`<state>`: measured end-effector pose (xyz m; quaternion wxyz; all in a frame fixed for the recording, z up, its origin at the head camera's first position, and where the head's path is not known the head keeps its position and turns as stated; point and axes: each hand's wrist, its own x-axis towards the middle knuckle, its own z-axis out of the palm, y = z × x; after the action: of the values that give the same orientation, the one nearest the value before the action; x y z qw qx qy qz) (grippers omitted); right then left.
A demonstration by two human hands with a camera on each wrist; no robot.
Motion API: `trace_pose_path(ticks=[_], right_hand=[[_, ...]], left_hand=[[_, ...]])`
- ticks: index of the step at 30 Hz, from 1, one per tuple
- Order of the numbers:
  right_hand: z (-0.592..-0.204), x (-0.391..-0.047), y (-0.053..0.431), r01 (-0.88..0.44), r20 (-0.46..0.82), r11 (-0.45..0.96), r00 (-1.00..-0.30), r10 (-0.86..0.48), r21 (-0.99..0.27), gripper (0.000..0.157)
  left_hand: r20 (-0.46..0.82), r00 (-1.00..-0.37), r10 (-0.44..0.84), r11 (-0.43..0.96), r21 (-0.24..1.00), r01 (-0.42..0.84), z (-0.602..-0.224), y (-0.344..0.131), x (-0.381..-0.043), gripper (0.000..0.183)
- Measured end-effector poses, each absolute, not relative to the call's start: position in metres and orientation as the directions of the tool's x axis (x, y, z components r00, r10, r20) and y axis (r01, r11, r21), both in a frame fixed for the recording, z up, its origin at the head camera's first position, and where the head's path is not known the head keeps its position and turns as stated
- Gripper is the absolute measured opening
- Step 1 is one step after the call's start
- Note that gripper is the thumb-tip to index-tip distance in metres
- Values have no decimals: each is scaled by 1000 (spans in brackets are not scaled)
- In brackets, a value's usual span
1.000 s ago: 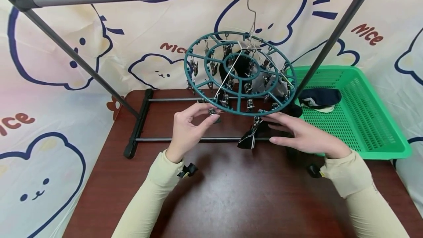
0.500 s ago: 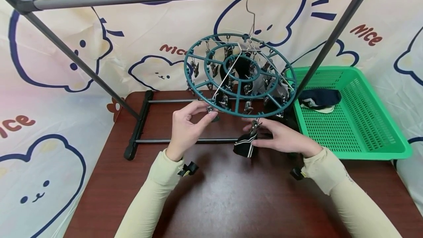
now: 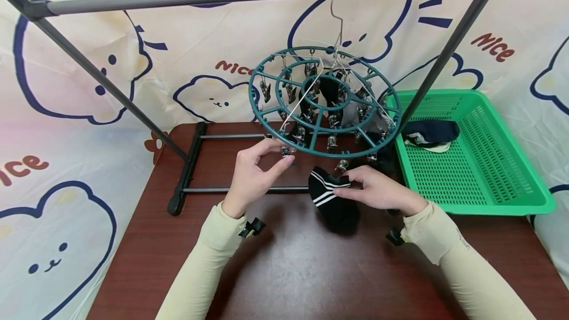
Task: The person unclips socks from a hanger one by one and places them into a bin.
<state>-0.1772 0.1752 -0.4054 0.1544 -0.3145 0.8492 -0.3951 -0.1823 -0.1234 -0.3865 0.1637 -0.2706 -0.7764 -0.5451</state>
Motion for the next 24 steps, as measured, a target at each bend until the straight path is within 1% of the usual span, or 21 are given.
trace_pose_path(ticks=[3,7,10,13,15,18,20,21,22,24], right_hand=[[-406,-177,174,-417,-9,488,-753,-658,-767,23],[-406,-176,174,-409,-15,497,-761,-648,-765,26],[-405,-174,173,-409,-7,501,-769,-639,-763,30],[-406,-173,171,-415,4,502,-774,-633,-759,29],[-406,-173,169,-418,6,505,-775,-632,-756,29],[-406,-175,167,-422,7,507,-774,-633,-752,24],[-406,-176,167,-424,7,510,-773,-634,-748,20],[-406,-176,167,-425,7,509,-773,-635,-748,18],[-406,-176,167,-424,6,509,-772,-635,-749,15],[-406,-176,167,-419,2,506,-772,-636,-754,10]], left_hand=[[565,-787,247,291,732,617,-388,-121,-181,30],[587,-769,253,321,699,639,-390,-117,-180,29],[599,-752,274,316,683,659,-391,-115,-179,31],[612,-736,290,297,674,677,-393,-114,-179,35],[625,-730,276,301,665,684,-393,-113,-178,36],[660,-716,229,337,636,694,-393,-112,-175,33],[703,-684,196,359,598,717,-393,-110,-171,31],[732,-655,186,362,569,738,-392,-108,-170,28],[766,-617,179,364,531,765,-391,-106,-168,25],[835,-517,189,366,429,826,-390,-101,-163,19]])
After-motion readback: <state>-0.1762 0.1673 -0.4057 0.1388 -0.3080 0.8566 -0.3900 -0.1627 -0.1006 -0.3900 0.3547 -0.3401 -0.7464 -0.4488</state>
